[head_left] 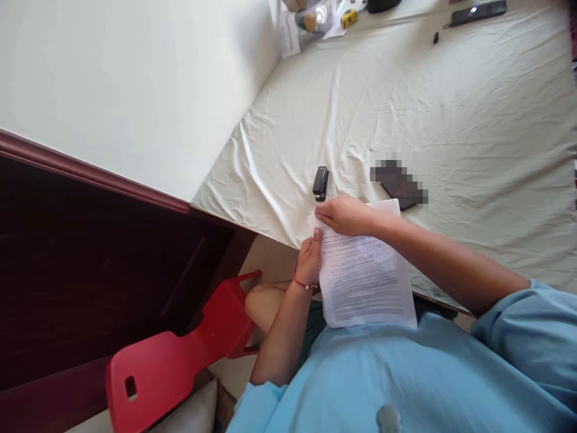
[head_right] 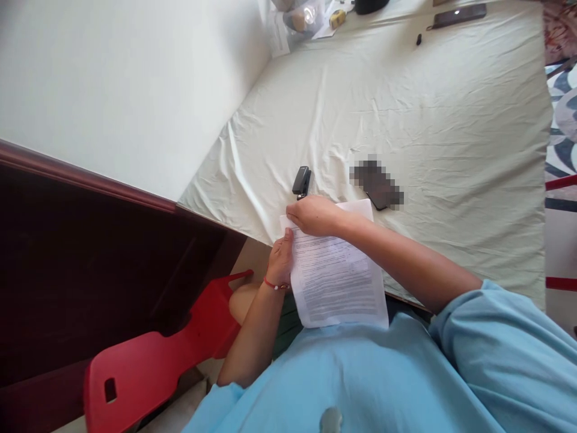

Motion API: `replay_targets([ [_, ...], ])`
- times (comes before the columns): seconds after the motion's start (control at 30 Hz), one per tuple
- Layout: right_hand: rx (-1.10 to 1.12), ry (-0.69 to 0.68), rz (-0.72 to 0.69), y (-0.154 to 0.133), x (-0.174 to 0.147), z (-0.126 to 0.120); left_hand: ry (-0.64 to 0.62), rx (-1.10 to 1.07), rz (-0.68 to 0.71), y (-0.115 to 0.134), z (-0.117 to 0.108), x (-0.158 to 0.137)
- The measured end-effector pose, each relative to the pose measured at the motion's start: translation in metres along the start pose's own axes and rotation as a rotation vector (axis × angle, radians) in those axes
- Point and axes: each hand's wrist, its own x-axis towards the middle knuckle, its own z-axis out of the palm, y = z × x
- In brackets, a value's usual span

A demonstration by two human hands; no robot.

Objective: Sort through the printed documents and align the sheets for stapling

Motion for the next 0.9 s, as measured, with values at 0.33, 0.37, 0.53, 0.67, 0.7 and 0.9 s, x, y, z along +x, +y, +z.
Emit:
replay_targets([
  [0.33,0.15,0.336,-0.238,0.01,-0.003,0.015,0.013,-0.051,0.02,-0.005,-0.003,-0.003],
  [0.37,0.172,0.368,-0.277,0.011,-0.003,0.016,0.022,-0.035,0.034,-0.005,-0.004,-0.004],
  [0.53,0.25,0.389,-0.335,0.015,-0.002,0.019,0.052,0.044,0.097,-0.005,-0.007,-0.007],
  [0.67,0.28,0.403,-0.351,0.017,0.0,0.018,0.06,0.1,0.114,-0.006,-0.007,-0.008],
  [0.7,0.29,0.404,-0.354,0.018,0.0,0.017,0.058,0.11,0.12,-0.006,-0.007,-0.008],
  [0.9,0.35,0.363,-0.295,0.02,-0.001,0.012,0.045,0.174,0.143,-0.004,-0.006,-0.01],
])
